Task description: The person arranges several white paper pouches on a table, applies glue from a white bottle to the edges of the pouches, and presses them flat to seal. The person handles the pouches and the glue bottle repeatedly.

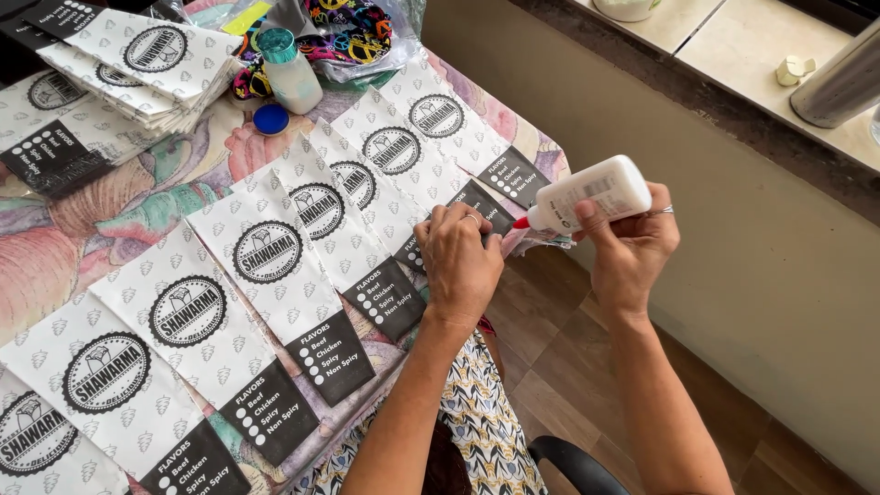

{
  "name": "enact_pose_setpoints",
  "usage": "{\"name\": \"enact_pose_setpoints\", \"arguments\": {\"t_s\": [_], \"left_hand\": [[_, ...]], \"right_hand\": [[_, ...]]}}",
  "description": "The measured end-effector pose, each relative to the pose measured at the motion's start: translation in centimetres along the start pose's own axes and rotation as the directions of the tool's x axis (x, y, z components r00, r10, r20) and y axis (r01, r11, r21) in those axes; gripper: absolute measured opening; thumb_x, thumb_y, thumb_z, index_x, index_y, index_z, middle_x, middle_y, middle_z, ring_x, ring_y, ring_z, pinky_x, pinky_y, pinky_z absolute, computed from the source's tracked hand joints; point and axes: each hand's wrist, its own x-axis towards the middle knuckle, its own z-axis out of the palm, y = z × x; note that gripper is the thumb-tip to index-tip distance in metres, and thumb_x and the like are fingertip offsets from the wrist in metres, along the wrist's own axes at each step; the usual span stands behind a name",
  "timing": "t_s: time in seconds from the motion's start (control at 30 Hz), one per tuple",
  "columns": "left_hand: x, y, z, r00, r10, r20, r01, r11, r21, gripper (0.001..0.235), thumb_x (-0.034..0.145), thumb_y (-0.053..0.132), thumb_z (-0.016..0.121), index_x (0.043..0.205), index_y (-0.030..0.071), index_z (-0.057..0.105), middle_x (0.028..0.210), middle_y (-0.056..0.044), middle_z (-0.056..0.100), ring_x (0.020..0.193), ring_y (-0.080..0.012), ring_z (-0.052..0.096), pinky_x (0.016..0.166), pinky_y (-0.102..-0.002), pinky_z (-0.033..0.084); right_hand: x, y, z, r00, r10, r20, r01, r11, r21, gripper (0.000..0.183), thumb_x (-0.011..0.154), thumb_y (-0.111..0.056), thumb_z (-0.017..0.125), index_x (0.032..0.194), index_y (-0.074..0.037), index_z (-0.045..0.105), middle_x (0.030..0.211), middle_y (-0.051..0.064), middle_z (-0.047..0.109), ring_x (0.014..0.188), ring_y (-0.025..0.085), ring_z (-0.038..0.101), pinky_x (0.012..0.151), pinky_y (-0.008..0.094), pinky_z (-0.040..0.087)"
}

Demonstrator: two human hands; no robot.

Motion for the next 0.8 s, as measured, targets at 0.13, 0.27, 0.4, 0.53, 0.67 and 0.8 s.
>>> {"name": "enact_pose_setpoints", "arguments": {"t_s": [0.13,0.27,0.4,0.53,0.67,0.8], "left_hand": [[0.3,-0.4,0.3,1.0,-0.015,0.002,0.015,1.0,-0.021,0.011,0.074,0.011,0.082,0.079,0.009,0.073,0.088,-0.002,0.065,0.095,-0.0218,0.061,0.095,-0.044,0.038],[0.4,-0.7,0.2,0.998,-0.043,0.034,0.044,0.999,-0.031,0.007,0.078,0.005,0.073,0.079,0.012,0.075,0.089,-0.001,0.066,0.096,-0.0217,0.062,0.095,-0.042,0.038],[0.3,-0.9,0.2,0.998,-0.041,0.048,0.043,0.998,-0.042,0.012,0.079,0.003,0.069,0.079,0.014,0.074,0.089,0.001,0.065,0.097,-0.0207,0.062,0.095,-0.041,0.037],[0.1,-1.1,0.3,0.998,-0.037,0.049,0.038,0.999,-0.023,0.013,0.079,0.004,0.068,0.079,0.015,0.074,0.089,0.002,0.065,0.097,-0.019,0.062,0.095,-0.04,0.037],[0.3,-1.0,0.1,0.995,-0.048,0.085,0.051,0.998,-0.031,0.015,0.08,0.002,0.067,0.081,0.014,0.075,0.092,0.001,0.066,0.1,-0.0197,0.061,0.096,-0.042,0.036],[0.3,0.2,-1.7,0.994,-0.044,0.103,0.048,0.998,-0.035,0.014,0.081,0.004,0.067,0.083,0.015,0.076,0.092,0.001,0.066,0.1,-0.0195,0.062,0.097,-0.042,0.036]], "right_hand": [[-0.7,-0.2,1.2,1.0,0.0,0.02,0.0,1.0,-0.011,0.037,0.09,-0.007,0.086,0.112,0.004,0.058,0.09,0.02,0.071,0.077,0.022,0.073,0.058,0.033,0.063],[-1.0,-0.2,1.9,0.994,0.073,0.084,-0.077,0.996,0.044,0.035,0.087,-0.005,0.085,0.11,0.003,0.06,0.089,0.02,0.072,0.076,0.022,0.074,0.057,0.031,0.064],[-0.2,-1.2,1.8,0.998,0.011,0.065,-0.011,1.0,-0.006,0.037,0.09,-0.007,0.085,0.112,0.003,0.058,0.089,0.018,0.071,0.078,0.02,0.073,0.059,0.03,0.063],[0.2,-0.4,1.1,0.998,-0.019,0.063,0.02,1.0,-0.017,0.035,0.093,-0.005,0.084,0.113,0.004,0.056,0.093,0.022,0.071,0.079,0.023,0.073,0.06,0.031,0.063],[-1.0,-1.0,1.9,0.995,0.061,0.083,-0.063,0.998,0.024,0.037,0.088,-0.007,0.086,0.11,0.003,0.059,0.088,0.02,0.072,0.074,0.022,0.073,0.057,0.031,0.064],[-0.8,-0.9,2.2,0.996,0.057,0.072,-0.061,0.997,0.049,0.038,0.087,-0.007,0.087,0.11,0.003,0.058,0.086,0.02,0.071,0.072,0.021,0.073,0.055,0.032,0.063]]}}
